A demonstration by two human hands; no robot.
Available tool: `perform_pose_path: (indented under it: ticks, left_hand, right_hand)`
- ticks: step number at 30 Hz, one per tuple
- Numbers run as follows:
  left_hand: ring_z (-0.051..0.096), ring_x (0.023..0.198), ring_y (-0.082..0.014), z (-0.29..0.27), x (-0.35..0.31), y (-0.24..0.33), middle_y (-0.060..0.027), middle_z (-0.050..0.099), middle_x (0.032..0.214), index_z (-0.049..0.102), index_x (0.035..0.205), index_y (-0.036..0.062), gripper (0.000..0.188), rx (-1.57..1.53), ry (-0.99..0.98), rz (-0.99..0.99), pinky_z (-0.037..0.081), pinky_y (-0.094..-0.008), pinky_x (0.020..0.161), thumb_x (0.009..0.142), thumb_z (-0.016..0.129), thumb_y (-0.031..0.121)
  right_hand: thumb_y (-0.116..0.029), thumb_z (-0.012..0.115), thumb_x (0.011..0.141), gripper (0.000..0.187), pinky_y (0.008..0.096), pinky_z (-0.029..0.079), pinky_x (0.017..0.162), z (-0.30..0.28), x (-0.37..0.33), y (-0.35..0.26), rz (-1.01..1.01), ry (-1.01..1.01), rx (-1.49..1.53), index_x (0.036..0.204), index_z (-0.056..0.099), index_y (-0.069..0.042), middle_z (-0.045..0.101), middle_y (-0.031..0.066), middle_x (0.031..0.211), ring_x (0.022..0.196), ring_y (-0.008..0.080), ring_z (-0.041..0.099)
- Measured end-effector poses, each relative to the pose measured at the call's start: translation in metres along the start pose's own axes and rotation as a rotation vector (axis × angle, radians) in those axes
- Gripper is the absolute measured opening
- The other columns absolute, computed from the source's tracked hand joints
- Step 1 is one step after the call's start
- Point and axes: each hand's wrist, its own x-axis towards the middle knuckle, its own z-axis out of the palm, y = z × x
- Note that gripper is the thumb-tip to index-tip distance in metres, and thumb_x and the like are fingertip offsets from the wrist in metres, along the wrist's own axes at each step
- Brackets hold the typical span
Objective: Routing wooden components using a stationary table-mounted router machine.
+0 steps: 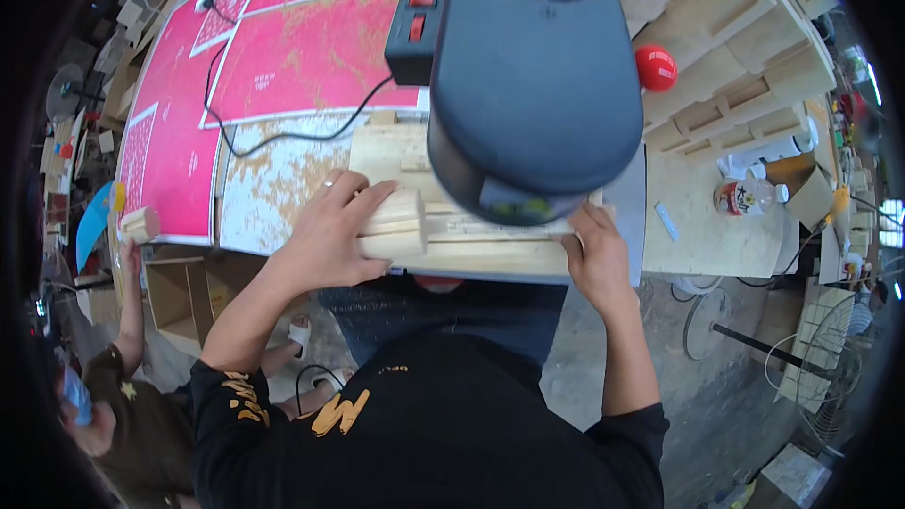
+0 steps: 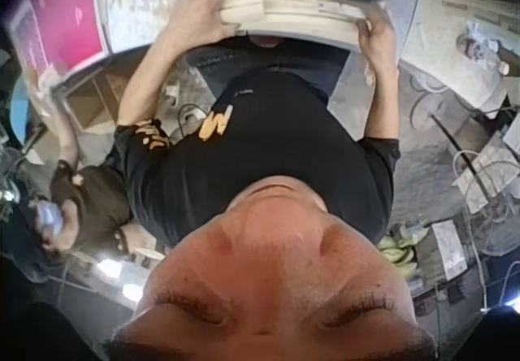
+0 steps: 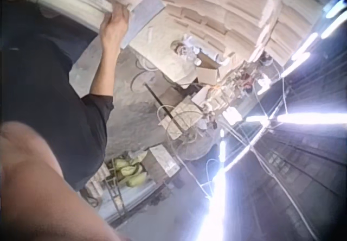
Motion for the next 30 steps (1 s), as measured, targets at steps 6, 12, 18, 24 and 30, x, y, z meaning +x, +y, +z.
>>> perform_pose_path:
  ticks: [6,12,18,24,30]
  left_hand:
    - [0.053,0.109,-0.0402,0.030,0.000,0.018,-0.0210,0.054,0.110,0.055,0.135,0.0012,0.082,0.147,-0.084,0.012,0.049,-0.0456,0.096,0.060,0.081,0.022]
    - [0.053,0.110,-0.0415,0.028,0.028,0.031,-0.0232,0.053,0.114,0.058,0.132,-0.0024,0.079,0.079,-0.108,0.012,0.048,-0.0455,0.099,0.061,0.082,0.022]
    - [0.049,0.126,-0.0474,0.094,0.027,0.054,-0.0292,0.051,0.130,0.026,0.154,-0.0020,0.108,-0.247,0.368,0.001,0.044,-0.0494,0.106,0.070,0.090,0.022]
    - [0.049,0.130,-0.0481,0.131,0.013,0.062,-0.0342,0.046,0.141,0.016,0.155,-0.0080,0.108,-0.367,0.624,-0.194,0.043,-0.0480,0.107,0.076,0.086,0.015]
    - [0.061,0.114,-0.0475,0.151,0.018,0.056,-0.0334,0.055,0.130,0.016,0.153,-0.0080,0.103,-0.323,0.670,-0.181,0.053,-0.0463,0.092,0.078,0.083,0.013]
  right_hand:
    - [-0.002,0.071,0.083,0.031,0.0422,0.052,0.083,0.007,-0.002,-0.006,0.034,-0.004,0.122,0.113,0.068,-0.009,0.068,0.0119,0.108,0.100,0.0375,0.064]
    - [-0.002,0.071,0.083,0.032,0.0428,0.051,0.084,0.004,-0.001,-0.005,0.037,0.000,0.090,0.114,0.068,-0.009,0.069,0.0104,0.108,0.099,0.0355,0.065]
    - [0.004,0.069,0.087,0.034,0.0343,0.055,0.084,0.029,0.004,0.006,-0.023,0.219,0.084,0.120,0.066,-0.005,0.070,0.0112,0.114,0.099,0.0241,0.069]
    - [-0.004,0.071,0.092,0.045,0.0357,0.048,0.105,0.054,-0.002,0.005,0.271,0.181,0.804,0.135,0.057,-0.002,0.063,0.0159,0.130,0.122,0.0252,0.061]
    - [0.004,0.062,0.092,0.050,0.0322,0.044,0.105,0.062,-0.002,-0.003,0.204,0.317,0.585,0.140,0.049,0.003,0.064,0.0160,0.126,0.124,0.0237,0.059]
